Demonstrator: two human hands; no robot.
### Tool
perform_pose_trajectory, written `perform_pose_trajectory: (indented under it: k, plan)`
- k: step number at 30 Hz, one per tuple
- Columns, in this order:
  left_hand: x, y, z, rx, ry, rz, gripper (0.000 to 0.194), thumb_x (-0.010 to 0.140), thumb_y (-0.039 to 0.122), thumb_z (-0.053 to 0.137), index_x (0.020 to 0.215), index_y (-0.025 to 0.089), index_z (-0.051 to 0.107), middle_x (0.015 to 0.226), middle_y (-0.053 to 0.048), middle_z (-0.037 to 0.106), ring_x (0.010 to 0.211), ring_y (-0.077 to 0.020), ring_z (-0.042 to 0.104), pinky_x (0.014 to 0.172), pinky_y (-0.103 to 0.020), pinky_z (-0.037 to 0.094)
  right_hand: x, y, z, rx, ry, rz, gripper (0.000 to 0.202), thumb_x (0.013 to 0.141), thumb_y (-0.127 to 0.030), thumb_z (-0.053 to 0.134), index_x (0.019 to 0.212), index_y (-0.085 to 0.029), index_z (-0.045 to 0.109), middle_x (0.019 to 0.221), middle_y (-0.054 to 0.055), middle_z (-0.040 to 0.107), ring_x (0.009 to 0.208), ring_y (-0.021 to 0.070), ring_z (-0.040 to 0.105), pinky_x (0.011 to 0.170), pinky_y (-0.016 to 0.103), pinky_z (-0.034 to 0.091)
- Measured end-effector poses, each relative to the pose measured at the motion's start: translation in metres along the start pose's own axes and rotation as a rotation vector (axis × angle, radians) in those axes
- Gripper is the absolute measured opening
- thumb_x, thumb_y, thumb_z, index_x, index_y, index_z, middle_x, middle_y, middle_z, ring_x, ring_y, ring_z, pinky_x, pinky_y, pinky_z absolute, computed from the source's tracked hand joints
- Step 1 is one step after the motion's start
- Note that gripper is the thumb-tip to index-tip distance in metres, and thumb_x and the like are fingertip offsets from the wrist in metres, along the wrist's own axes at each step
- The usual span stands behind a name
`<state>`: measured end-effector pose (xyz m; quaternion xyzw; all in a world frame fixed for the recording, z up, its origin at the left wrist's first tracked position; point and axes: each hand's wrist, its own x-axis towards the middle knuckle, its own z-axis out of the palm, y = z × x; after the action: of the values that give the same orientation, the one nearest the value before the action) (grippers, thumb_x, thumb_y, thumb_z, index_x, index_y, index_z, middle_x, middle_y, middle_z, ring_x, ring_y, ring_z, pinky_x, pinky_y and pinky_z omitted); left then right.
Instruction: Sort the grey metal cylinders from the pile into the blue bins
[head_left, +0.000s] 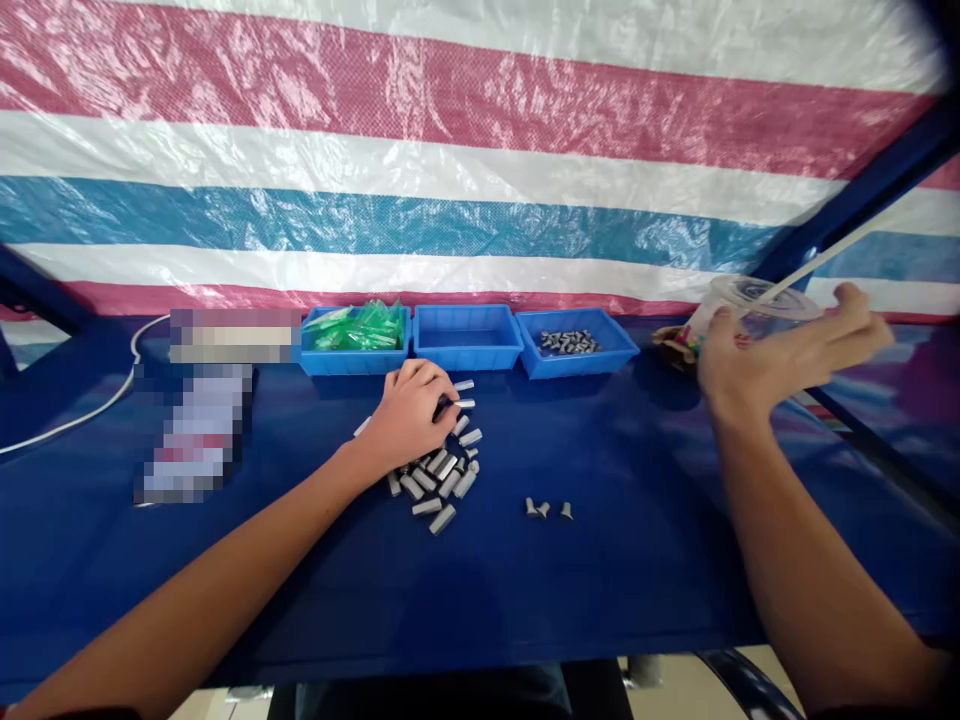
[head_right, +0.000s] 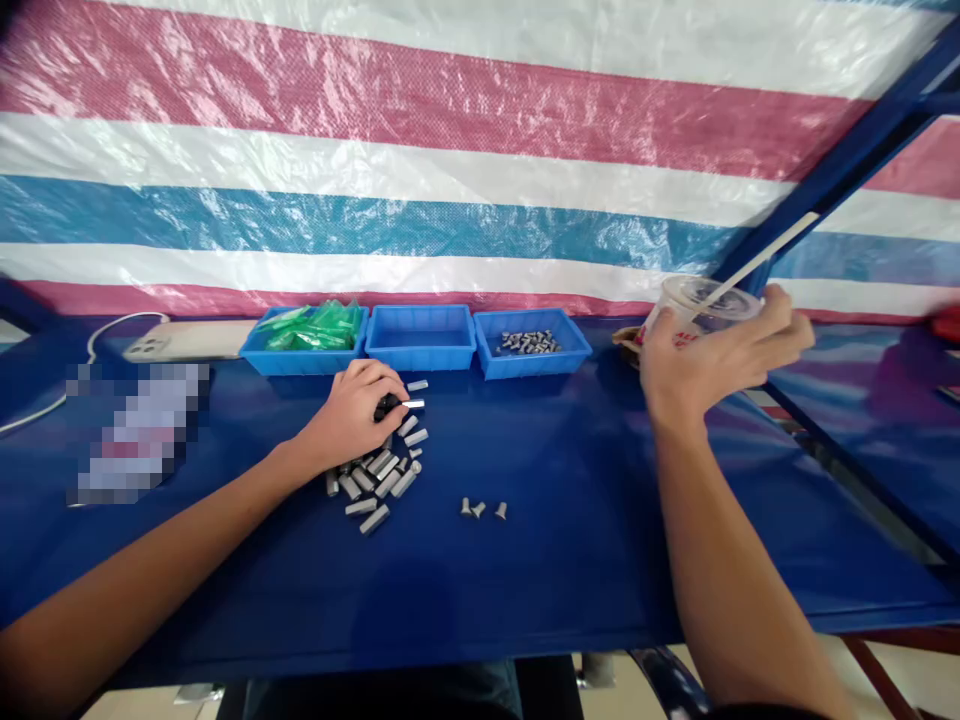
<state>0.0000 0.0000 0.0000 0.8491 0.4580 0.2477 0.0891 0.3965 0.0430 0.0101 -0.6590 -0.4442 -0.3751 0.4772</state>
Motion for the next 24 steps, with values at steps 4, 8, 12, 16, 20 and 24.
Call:
perform_pose_trajectory:
  k: [4,8,12,16,20,24]
  plan:
    - [0.0,0.001,-0.003,-0.019,0.09,0.02,0.012,0.087,0.027,0.05,0.087,0.02,0.06,0.095,-0.006,0.062,0.106,-0.0242,0.048,0.09,-0.043,0.037,-0.007,-0.067,-0.033,0.201,0.158,-0.307,0.053,0.076,-0.034,0.061,0.119,-0.011,0.042,0.107,0.019,0.041,0.104,0.0353,0.043,0.082,0.053,0.034]
    - [0.001,0.0,-0.005,-0.041,0.154,0.049,0.012,0.088,0.026,0.049,0.089,0.019,0.059,0.09,-0.005,0.063,0.1,-0.0225,0.051,0.088,-0.04,0.04,-0.038,-0.136,-0.057,0.457,-0.095,-0.424,0.027,0.079,-0.025,0.057,0.104,-0.018,0.049,0.094,0.011,0.055,0.094,0.0295,0.055,0.08,0.047,0.041]
    - [0.001,0.003,-0.007,-0.073,0.264,0.093,0.009,0.087,0.025,0.052,0.088,0.019,0.058,0.086,-0.005,0.064,0.091,-0.0206,0.053,0.084,-0.037,0.043,-0.073,-0.179,-0.074,0.648,-0.546,-0.539,0.022,0.083,-0.019,0.055,0.104,-0.022,0.053,0.081,0.004,0.062,0.079,0.0219,0.06,0.075,0.04,0.045]
    - [-0.002,0.014,-0.009,-0.132,0.318,0.139,0.009,0.088,0.025,0.051,0.084,0.019,0.057,0.082,-0.003,0.064,0.086,-0.0181,0.053,0.081,-0.034,0.045,-0.089,-0.195,-0.084,0.78,-0.704,-0.519,0.027,0.086,-0.02,0.053,0.113,-0.02,0.052,0.092,0.009,0.063,0.082,0.021,0.061,0.073,0.036,0.052]
    - [-0.007,0.026,-0.009,-0.289,0.296,0.045,0.01,0.087,0.028,0.056,0.08,0.02,0.056,0.079,0.0,0.063,0.079,-0.0153,0.056,0.074,-0.03,0.047,-0.091,-0.198,-0.092,0.927,-0.731,-0.406,0.02,0.086,-0.014,0.05,0.103,-0.024,0.056,0.079,0.003,0.064,0.069,0.0161,0.062,0.065,0.03,0.053]
    - [-0.01,0.03,-0.007,-0.436,0.235,-0.006,0.008,0.087,0.027,0.056,0.086,0.02,0.058,0.084,-0.001,0.063,0.079,-0.0142,0.058,0.071,-0.028,0.048,-0.088,-0.198,-0.094,1.096,-0.905,-0.053,0.009,0.081,-0.019,0.057,0.09,-0.023,0.057,0.075,0.001,0.064,0.063,0.0142,0.062,0.06,0.028,0.053]
